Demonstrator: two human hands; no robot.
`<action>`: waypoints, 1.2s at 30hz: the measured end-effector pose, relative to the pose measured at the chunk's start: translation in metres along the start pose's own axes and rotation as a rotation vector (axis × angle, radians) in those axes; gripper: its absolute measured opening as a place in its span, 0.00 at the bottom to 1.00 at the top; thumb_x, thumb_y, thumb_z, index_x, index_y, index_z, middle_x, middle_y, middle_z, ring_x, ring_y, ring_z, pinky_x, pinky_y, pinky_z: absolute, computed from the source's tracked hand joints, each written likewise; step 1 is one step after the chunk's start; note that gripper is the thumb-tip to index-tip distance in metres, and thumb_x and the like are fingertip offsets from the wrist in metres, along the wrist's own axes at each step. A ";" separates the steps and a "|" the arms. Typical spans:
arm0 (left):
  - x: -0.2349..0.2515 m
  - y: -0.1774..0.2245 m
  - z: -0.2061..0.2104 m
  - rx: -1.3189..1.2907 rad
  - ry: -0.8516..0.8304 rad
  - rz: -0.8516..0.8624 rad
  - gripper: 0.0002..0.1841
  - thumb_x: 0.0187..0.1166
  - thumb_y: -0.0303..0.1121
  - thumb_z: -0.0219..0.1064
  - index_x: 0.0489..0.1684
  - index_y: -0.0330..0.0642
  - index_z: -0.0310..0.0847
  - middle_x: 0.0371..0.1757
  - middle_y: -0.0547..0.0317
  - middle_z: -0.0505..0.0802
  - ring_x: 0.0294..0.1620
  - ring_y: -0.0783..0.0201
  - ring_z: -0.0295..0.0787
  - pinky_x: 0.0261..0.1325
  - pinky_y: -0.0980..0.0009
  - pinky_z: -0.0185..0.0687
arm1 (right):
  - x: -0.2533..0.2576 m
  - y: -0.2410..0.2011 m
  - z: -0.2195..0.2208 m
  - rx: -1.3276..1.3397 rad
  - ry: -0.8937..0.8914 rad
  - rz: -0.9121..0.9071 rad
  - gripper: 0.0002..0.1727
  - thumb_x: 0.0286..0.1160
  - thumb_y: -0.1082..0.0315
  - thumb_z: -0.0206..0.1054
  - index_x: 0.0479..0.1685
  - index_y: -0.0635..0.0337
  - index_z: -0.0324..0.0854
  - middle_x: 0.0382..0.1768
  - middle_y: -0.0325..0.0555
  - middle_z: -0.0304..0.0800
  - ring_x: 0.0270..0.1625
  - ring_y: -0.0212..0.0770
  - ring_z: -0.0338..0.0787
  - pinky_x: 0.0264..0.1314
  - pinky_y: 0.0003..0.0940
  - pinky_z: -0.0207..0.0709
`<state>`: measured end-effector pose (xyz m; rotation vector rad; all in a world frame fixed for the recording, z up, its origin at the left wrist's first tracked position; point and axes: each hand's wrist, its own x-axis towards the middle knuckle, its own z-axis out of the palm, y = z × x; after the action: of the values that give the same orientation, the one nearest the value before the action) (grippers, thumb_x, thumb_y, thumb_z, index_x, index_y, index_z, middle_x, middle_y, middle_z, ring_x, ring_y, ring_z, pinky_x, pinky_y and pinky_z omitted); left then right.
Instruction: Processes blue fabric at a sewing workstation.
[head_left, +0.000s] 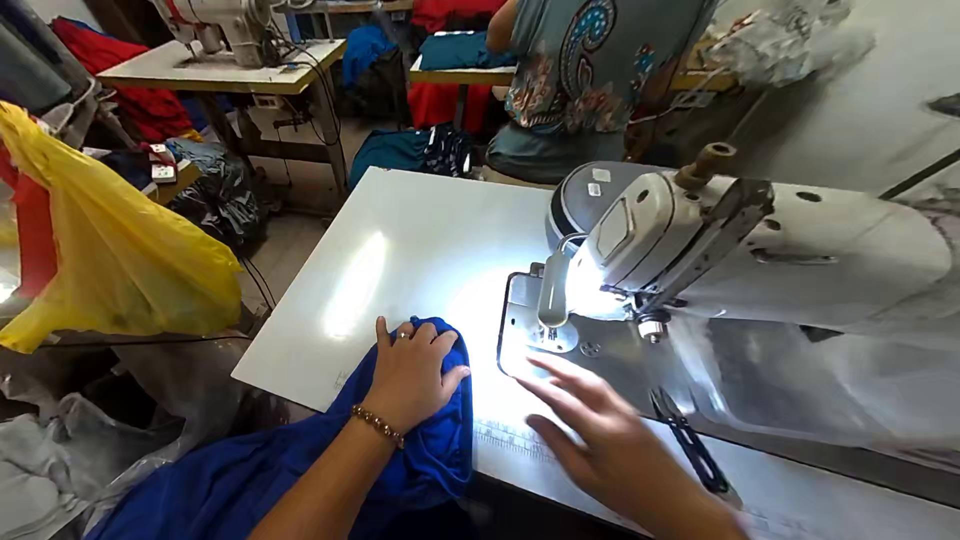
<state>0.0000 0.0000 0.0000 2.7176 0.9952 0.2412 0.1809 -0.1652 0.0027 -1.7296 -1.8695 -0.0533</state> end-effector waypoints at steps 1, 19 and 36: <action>0.004 -0.002 -0.001 -0.024 -0.023 -0.015 0.29 0.76 0.58 0.70 0.72 0.53 0.85 0.58 0.51 0.92 0.68 0.42 0.84 0.81 0.22 0.48 | 0.015 -0.006 0.018 0.027 -0.048 0.029 0.23 0.83 0.59 0.59 0.72 0.54 0.84 0.77 0.52 0.81 0.72 0.52 0.87 0.68 0.52 0.84; 0.004 -0.009 0.006 -0.009 -0.019 -0.102 0.59 0.50 0.80 0.71 0.92 0.67 0.61 0.69 0.50 0.86 0.76 0.43 0.75 0.81 0.24 0.49 | 0.048 0.004 0.070 0.154 0.440 0.425 0.09 0.72 0.70 0.69 0.26 0.64 0.85 0.22 0.40 0.81 0.25 0.27 0.77 0.29 0.22 0.71; 0.021 0.006 0.016 -0.171 0.170 0.134 0.09 0.78 0.43 0.70 0.43 0.53 0.96 0.37 0.59 0.92 0.54 0.49 0.88 0.77 0.26 0.57 | 0.043 0.011 0.079 0.194 0.424 0.337 0.09 0.73 0.65 0.69 0.33 0.57 0.93 0.26 0.38 0.89 0.27 0.29 0.84 0.33 0.25 0.79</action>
<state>0.0230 0.0063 -0.0126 2.6420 0.7932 0.5628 0.1615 -0.0924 -0.0480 -1.7149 -1.2268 -0.0957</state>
